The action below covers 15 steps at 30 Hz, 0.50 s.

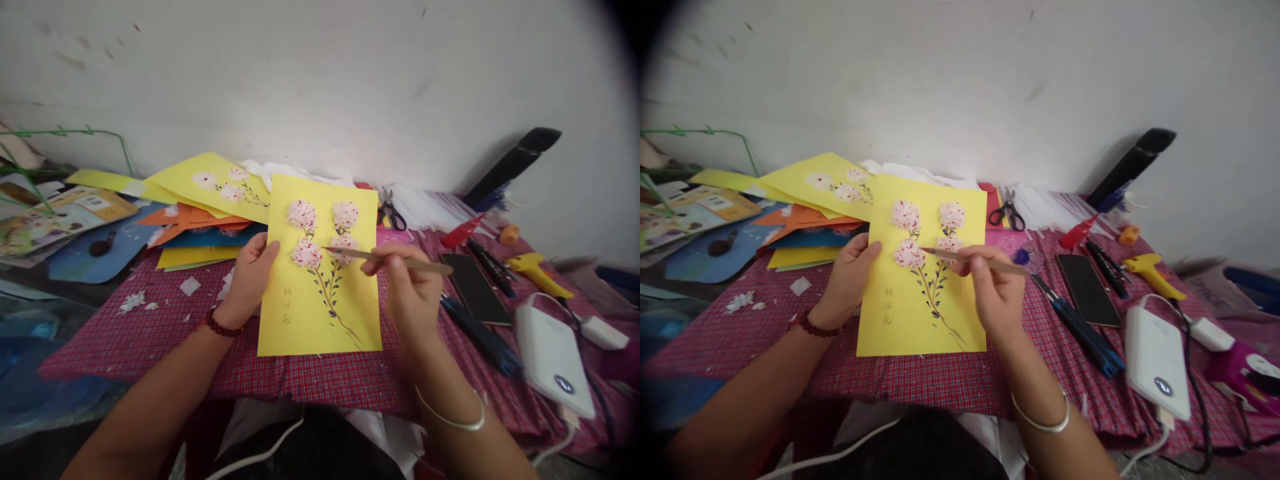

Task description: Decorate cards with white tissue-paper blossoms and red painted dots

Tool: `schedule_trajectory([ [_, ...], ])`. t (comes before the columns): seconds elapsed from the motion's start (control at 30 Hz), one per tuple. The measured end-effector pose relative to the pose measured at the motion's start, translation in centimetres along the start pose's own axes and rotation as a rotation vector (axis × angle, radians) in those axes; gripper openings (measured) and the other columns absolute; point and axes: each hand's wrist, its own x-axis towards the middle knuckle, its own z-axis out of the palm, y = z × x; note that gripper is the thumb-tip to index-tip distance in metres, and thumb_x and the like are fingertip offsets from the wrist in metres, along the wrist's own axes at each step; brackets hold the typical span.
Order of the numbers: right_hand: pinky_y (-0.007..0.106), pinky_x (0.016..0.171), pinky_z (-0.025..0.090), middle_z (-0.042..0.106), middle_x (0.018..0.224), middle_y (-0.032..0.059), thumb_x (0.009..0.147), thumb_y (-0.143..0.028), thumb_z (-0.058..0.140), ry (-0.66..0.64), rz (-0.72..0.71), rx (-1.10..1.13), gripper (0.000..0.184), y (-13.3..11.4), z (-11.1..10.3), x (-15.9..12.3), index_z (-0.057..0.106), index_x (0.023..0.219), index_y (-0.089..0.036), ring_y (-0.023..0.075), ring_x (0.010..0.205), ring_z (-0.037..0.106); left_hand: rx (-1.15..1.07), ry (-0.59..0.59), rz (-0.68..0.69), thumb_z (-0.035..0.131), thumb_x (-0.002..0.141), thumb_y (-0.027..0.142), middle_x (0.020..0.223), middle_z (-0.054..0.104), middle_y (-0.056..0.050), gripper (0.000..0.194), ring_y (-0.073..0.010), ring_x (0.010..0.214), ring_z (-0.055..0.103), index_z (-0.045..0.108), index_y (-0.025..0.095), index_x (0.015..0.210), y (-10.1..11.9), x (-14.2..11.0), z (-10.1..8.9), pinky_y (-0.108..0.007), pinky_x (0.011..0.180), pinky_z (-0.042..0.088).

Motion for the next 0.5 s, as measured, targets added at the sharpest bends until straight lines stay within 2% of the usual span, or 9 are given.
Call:
schedule_trajectory([
  [0.07, 0.031, 0.069, 0.054, 0.072, 0.078, 0.0007, 0.097, -0.026, 0.057, -0.085, -0.003, -0.042, 0.015, 0.11, 0.32, -0.80, 0.072, 0.101, -0.023, 0.0148, 0.072, 0.067, -0.001, -0.002, -0.009, 0.072, 0.078, 0.031, 0.073, 0.071, 0.000, 0.019, -0.0132, 0.053, 0.062, 0.063, 0.019, 0.090, -0.02, -0.01, 0.00, -0.025, 0.050, 0.053],
  [0.17, 0.032, 0.074, 0.054, 0.073, 0.083, 0.0006, 0.097, -0.022, 0.057, -0.147, -0.018, -0.080, 0.017, 0.54, 0.30, -1.30, 0.072, 0.105, -0.025, 0.0149, 0.077, 0.068, -0.001, -0.009, -0.019, 0.071, 0.080, 0.033, 0.072, 0.070, 0.000, 0.019, -0.0132, 0.053, 0.061, 0.063, 0.019, 0.090, -0.22, 0.05, -0.08, -0.025, 0.050, 0.052],
  [0.33, 0.034, 0.077, 0.053, 0.074, 0.087, 0.0001, 0.098, -0.020, 0.055, -0.159, -0.020, -0.061, 0.021, 0.84, 0.40, -1.40, 0.071, 0.110, -0.028, 0.0150, 0.081, 0.068, 0.007, -0.026, -0.018, 0.073, 0.080, 0.035, 0.073, 0.070, 0.000, 0.022, -0.0136, 0.054, 0.061, 0.065, 0.020, 0.091, -0.41, -0.21, -0.26, -0.026, 0.052, 0.052],
  [0.5, 0.038, 0.081, 0.053, 0.075, 0.089, 0.0014, 0.098, -0.019, 0.056, -0.176, -0.062, -0.089, 0.023, 0.66, 0.49, -1.42, 0.071, 0.112, -0.028, 0.0177, 0.086, 0.069, 0.106, -0.066, 0.050, 0.074, 0.080, 0.040, 0.077, 0.072, -0.002, 0.026, -0.0139, 0.059, 0.062, 0.068, 0.018, 0.093, -0.18, -0.87, -0.05, -0.025, 0.053, 0.052],
])
